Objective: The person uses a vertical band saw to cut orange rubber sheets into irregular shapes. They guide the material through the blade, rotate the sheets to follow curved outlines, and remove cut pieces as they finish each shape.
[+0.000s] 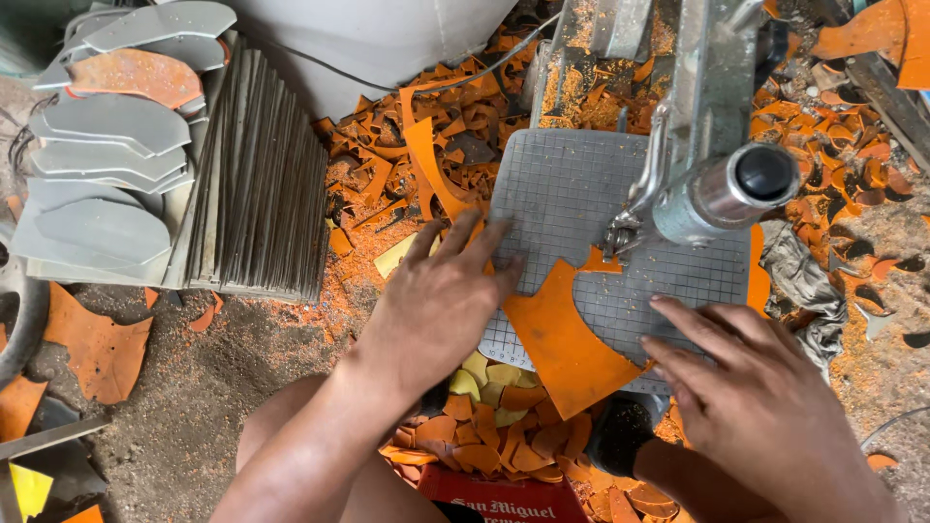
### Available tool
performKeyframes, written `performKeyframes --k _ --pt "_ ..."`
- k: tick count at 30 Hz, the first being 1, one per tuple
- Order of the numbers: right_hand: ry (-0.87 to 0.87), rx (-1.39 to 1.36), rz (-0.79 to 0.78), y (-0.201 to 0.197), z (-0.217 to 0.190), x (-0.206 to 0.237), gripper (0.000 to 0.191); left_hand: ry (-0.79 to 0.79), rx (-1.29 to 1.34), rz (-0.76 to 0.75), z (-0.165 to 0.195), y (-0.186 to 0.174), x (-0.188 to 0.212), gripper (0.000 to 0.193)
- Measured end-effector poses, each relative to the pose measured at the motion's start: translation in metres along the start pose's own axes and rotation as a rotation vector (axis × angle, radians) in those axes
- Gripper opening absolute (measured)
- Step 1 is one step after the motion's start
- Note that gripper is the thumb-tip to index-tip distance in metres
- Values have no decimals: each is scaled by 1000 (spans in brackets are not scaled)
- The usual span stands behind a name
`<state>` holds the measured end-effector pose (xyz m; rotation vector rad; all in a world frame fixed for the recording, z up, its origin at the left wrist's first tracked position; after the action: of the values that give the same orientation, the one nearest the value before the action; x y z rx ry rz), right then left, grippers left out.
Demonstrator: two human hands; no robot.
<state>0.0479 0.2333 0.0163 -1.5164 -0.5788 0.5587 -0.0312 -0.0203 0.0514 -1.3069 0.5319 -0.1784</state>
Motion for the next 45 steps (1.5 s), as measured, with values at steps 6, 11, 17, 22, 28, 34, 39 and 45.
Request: performKeyframes --k 6,11,17,22,28,34,39,45 --pt "-46 -247 122 3 -42 -11 47 1 51 -408 23 9 18 12" --pt "-13 -293 57 2 -16 -13 51 -31 373 -531 26 14 24 11" --pt "116 -12 -192 12 35 -3 72 4 391 -164 15 17 9 24" --pt "36 -76 -89 12 45 -14 60 -3 322 -99 24 25 6 36" --pt "82 -232 -135 6 62 -45 60 -87 422 -32 33 34 5 29" --pt "338 -259 -526 29 91 -43 58 -171 431 -19 37 43 1 27" --pt "28 -38 -797 53 101 -42 23 -182 448 39 38 46 -4 26" --pt "270 -285 -618 44 120 -61 20 -156 452 31 37 51 -8 24"
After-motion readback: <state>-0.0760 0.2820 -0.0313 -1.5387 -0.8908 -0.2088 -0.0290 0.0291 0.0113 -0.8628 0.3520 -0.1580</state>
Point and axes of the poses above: each hand's wrist, its own x-axis away from the middle knuckle, its own y-axis out of the palm, z = x × y, the point moved 5 cm from there along -x, towards the middle knuckle, and after that the axes turned 13 degrees about -y, right-handed, at the moved point
